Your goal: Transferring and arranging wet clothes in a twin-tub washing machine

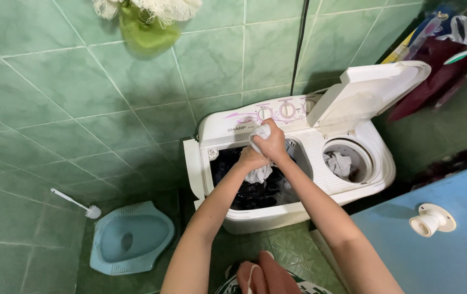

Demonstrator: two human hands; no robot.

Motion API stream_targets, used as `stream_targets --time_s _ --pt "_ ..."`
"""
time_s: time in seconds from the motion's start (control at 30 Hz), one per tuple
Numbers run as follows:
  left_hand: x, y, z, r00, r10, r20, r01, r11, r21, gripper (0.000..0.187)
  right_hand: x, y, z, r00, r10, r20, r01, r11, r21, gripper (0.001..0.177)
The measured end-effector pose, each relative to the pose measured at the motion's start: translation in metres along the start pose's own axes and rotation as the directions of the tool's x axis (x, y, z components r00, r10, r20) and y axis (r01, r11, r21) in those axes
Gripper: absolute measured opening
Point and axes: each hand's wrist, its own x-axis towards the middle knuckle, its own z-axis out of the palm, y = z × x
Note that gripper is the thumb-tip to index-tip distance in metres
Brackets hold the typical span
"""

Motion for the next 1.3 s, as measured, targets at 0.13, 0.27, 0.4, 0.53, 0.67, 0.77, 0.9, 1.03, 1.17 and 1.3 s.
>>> stream_targets --time_s 0.13,0.27,0.4,0.53,0.67,0.77,0.9,1.03,1.17,1.3 --pt "-0.007 0.009 -0.01 1.0 -0.018 -0.01 0.019 0.998 0.068 0.11 -0.003 -0.021 -0.032 0.96 -0.163 0.229 0.117 0.972 0.203 0.063" --pt "-0.014 0.017 -0.017 0.998 -0.053 -0.032 0.058 0.983 0.174 0.112 -0.02 -0.015 -0.055 0.918 0.015 0.397 -0.243 0.811 0.532 0.079" --pt "-0.015 0.028 -0.015 0.996 -0.063 -0.061 0.073 0.983 0.17 0.114 -0.052 0.048 -0.038 0.759 0.531 0.376 -0.647 0.673 0.357 0.09" --pt "-0.018 0.036 -0.003 0.991 0.051 -0.122 -0.055 0.998 -0.022 0.097 -0.074 0.056 -0.011 0.616 0.57 0.544 -0.784 0.38 0.491 0.117" --pt "-0.018 0.038 0.003 0.991 0.056 -0.124 -0.061 0.998 -0.031 0.096 -0.071 0.048 -0.02 0.721 0.406 0.561 -0.657 0.147 0.739 0.096" --pt "-0.022 0.036 0.011 0.988 0.062 -0.139 -0.068 0.997 -0.042 0.095 -0.066 0.024 -0.011 0.75 0.39 0.534 -0.647 0.265 0.715 0.093" --pt "-0.025 0.032 0.008 0.982 0.06 -0.18 -0.072 0.995 -0.062 0.093 -0.061 0.003 -0.009 0.78 0.352 0.518 -0.626 0.418 0.658 0.089" --pt "-0.027 0.029 0.001 0.977 0.057 -0.208 -0.075 0.994 -0.079 0.092 -0.059 -0.009 -0.011 0.807 0.311 0.502 -0.582 0.561 0.588 0.085" --pt "-0.025 0.031 -0.005 0.971 0.067 -0.23 -0.091 0.991 -0.095 0.091 -0.053 -0.007 -0.012 0.837 0.267 0.477 -0.513 0.688 0.514 0.081" --pt "-0.023 0.03 -0.01 0.97 0.08 -0.231 -0.107 0.988 -0.108 0.09 -0.051 0.011 -0.015 0.866 0.233 0.443 -0.434 0.792 0.43 0.077"
